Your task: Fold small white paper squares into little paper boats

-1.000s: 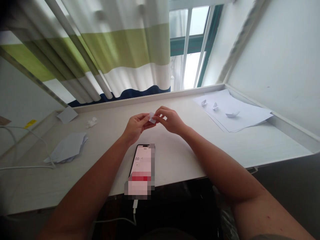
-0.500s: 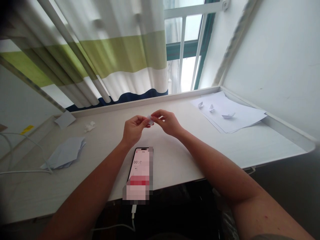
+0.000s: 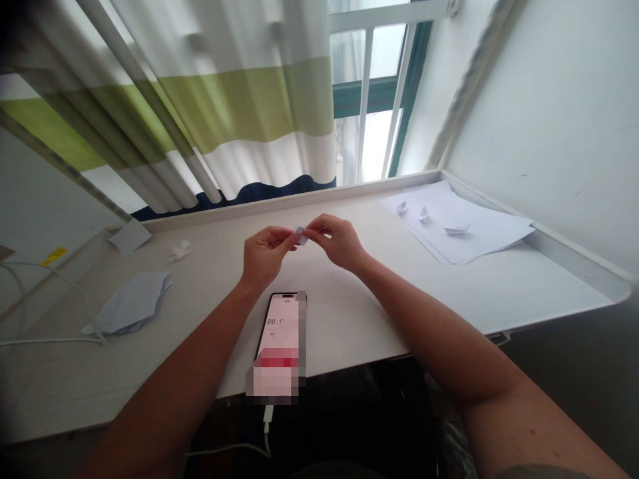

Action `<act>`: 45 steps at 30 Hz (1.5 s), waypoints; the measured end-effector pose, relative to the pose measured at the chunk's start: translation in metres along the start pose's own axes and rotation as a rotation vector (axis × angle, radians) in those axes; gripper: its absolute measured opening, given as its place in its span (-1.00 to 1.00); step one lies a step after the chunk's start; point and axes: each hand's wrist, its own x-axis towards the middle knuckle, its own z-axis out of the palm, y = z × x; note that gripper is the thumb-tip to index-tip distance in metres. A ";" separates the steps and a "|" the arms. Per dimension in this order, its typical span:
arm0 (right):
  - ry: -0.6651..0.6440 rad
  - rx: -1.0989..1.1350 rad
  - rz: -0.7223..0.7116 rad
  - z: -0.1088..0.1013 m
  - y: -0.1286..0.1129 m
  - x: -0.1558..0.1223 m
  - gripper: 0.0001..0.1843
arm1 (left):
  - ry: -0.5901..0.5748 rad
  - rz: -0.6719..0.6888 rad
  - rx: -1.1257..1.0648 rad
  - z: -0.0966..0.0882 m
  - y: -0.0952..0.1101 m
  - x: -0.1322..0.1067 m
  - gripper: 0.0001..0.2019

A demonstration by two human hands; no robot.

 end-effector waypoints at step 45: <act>-0.108 0.349 0.329 0.001 0.004 0.000 -0.51 | -0.108 -0.164 0.014 -0.005 0.007 0.002 -0.63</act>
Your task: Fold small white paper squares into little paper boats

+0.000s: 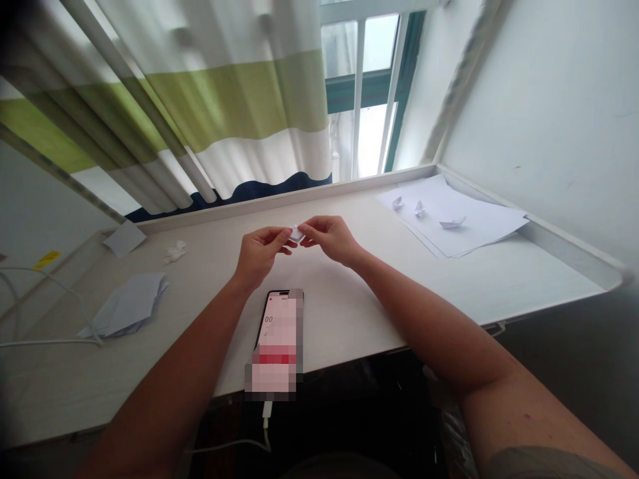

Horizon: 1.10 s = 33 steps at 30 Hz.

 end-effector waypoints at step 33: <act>-0.030 0.216 0.207 0.003 -0.005 -0.002 -0.65 | -0.066 -0.022 -0.016 -0.005 0.002 0.002 -0.66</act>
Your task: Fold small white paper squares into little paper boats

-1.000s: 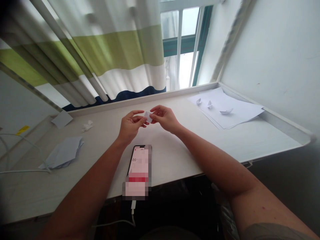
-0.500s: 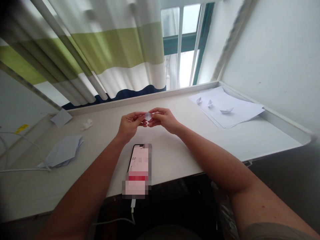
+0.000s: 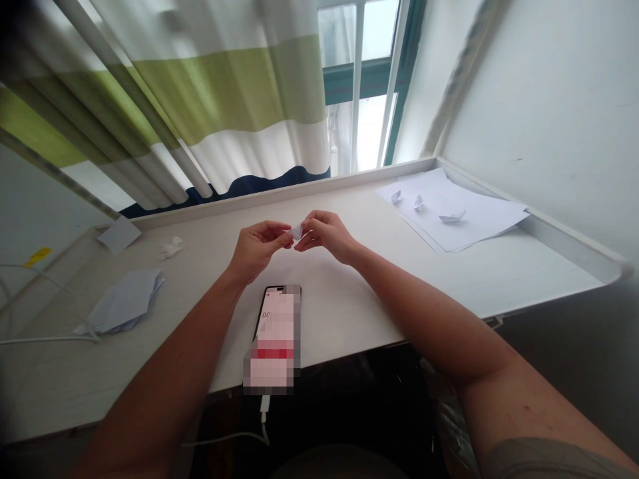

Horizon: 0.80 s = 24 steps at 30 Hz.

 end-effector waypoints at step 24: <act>0.086 -0.300 -0.149 -0.001 0.000 0.002 -0.60 | 0.062 0.010 0.080 0.003 -0.007 -0.001 -0.82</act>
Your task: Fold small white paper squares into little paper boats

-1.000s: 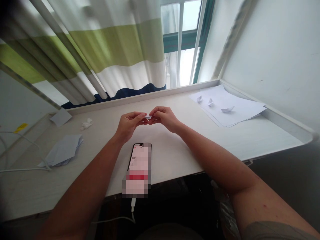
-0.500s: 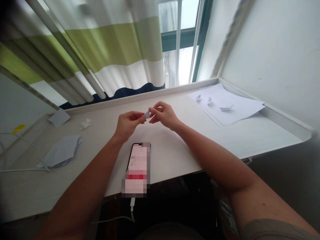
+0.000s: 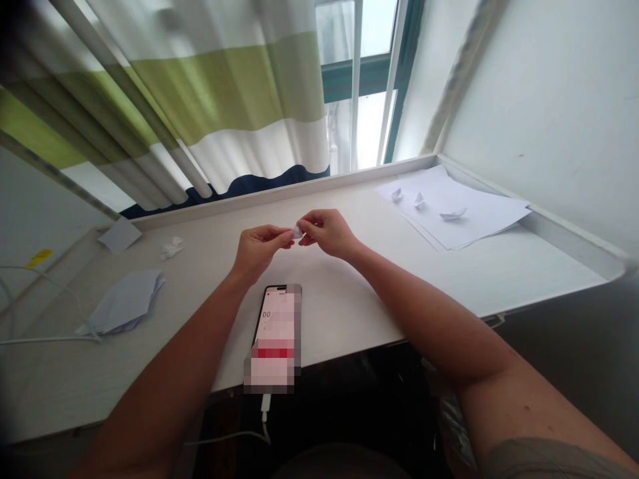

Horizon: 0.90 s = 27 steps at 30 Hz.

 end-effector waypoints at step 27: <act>-0.048 -0.264 -0.173 0.000 0.002 -0.004 -0.69 | -0.092 0.003 0.140 0.000 0.002 -0.003 -0.68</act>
